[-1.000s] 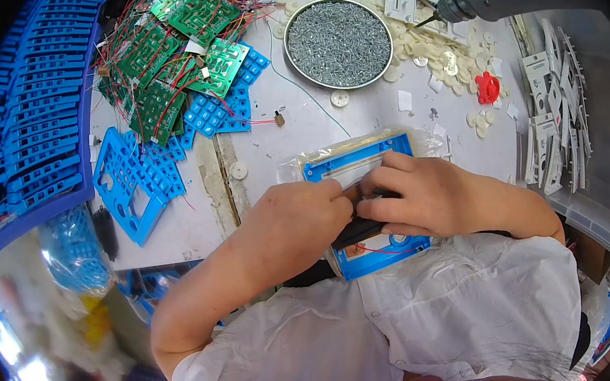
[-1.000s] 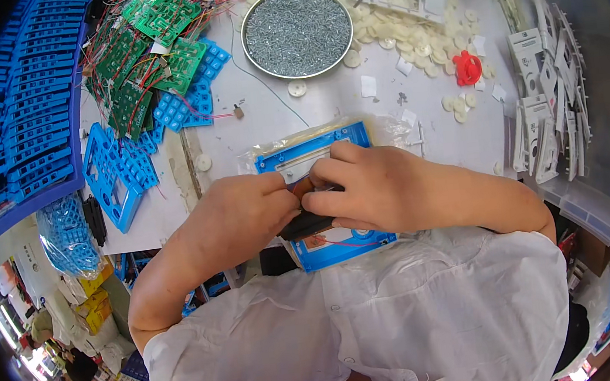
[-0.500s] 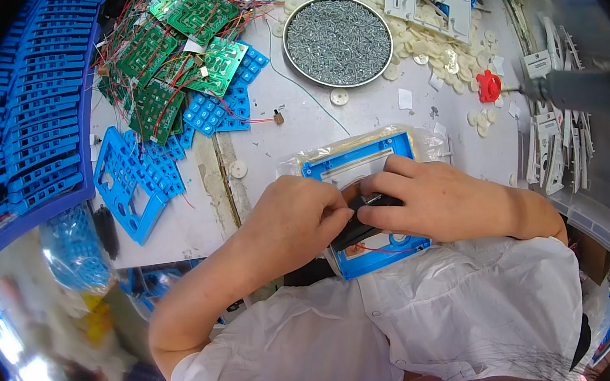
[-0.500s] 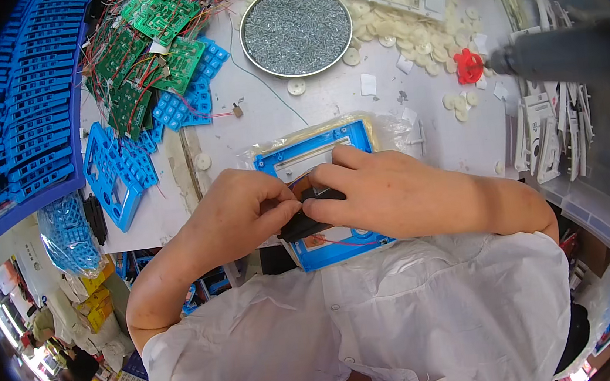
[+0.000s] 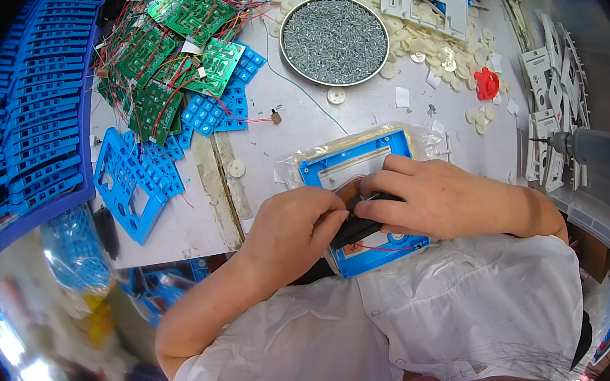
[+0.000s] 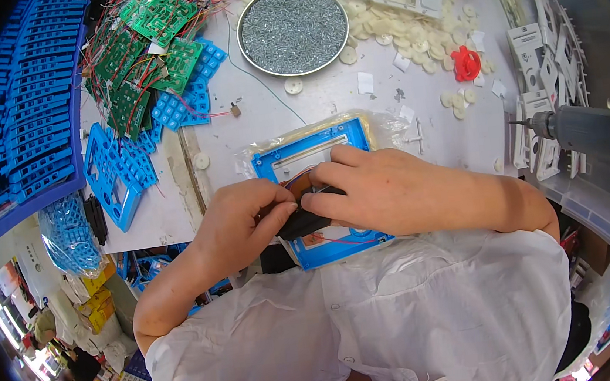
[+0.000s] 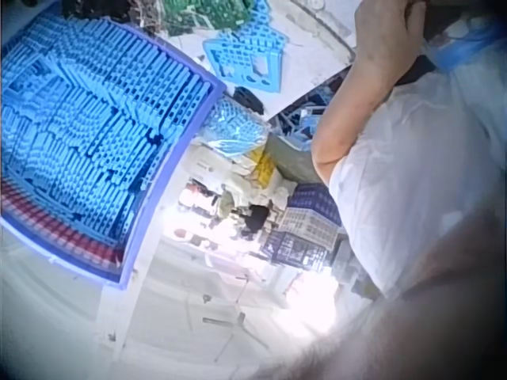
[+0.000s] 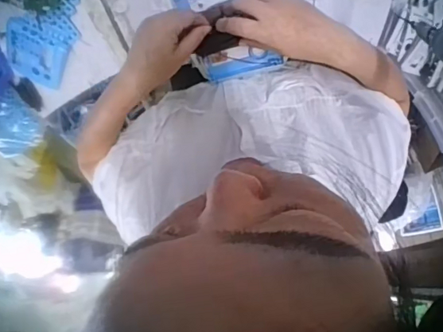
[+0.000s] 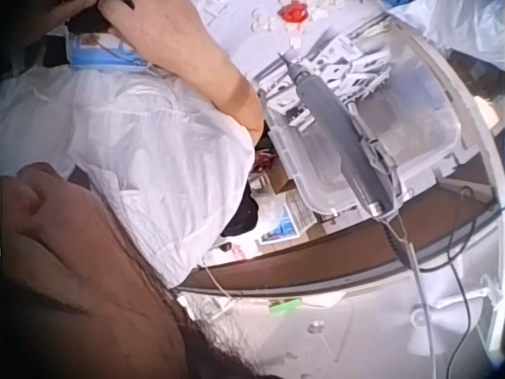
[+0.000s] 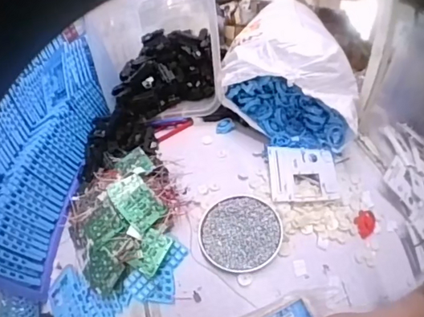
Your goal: Assembling a small circuit board into a plastic housing and applying sealant with a handheld tool.
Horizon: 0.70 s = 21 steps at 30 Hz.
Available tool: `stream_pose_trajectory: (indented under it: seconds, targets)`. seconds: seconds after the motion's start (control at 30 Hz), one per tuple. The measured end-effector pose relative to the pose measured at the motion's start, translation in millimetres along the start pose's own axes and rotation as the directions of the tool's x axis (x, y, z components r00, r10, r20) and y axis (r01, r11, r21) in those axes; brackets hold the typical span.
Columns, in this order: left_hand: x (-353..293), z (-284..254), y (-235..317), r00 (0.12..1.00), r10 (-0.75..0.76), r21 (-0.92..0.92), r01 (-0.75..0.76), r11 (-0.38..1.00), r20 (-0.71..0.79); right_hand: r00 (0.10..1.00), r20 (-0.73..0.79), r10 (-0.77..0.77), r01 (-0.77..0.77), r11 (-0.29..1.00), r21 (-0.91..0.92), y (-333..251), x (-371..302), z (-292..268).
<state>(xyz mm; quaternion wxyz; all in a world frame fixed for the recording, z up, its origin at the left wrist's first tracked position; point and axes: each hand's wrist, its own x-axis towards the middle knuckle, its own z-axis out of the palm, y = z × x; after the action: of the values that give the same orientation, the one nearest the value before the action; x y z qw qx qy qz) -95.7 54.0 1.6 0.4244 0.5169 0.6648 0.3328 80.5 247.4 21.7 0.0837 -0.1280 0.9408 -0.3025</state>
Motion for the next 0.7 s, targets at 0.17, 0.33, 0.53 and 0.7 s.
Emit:
stream_pose_trajectory:
  seconds: [0.17,0.33,0.53,0.7]
  targets:
    - [-1,-9,-1,0.997,0.061,0.025,-0.063,0.998,0.044,1.000,-0.021,0.007,-0.007,1.000,0.012,-1,1,0]
    - [-4,-8,-9,0.985,0.166,0.136,-0.169,0.976,0.035,0.999,-0.053,0.007,-0.007,1.000,0.006,-1,1,4]
    - [-7,-14,-15,0.957,0.280,0.120,-0.287,0.950,0.072,0.987,-0.144,-0.071,0.066,0.997,-0.043,3,-4,12]
    - [-13,-4,-14,0.940,0.337,0.237,-0.316,0.919,-0.053,0.988,-0.149,-0.049,0.040,0.997,-0.063,4,-6,16]
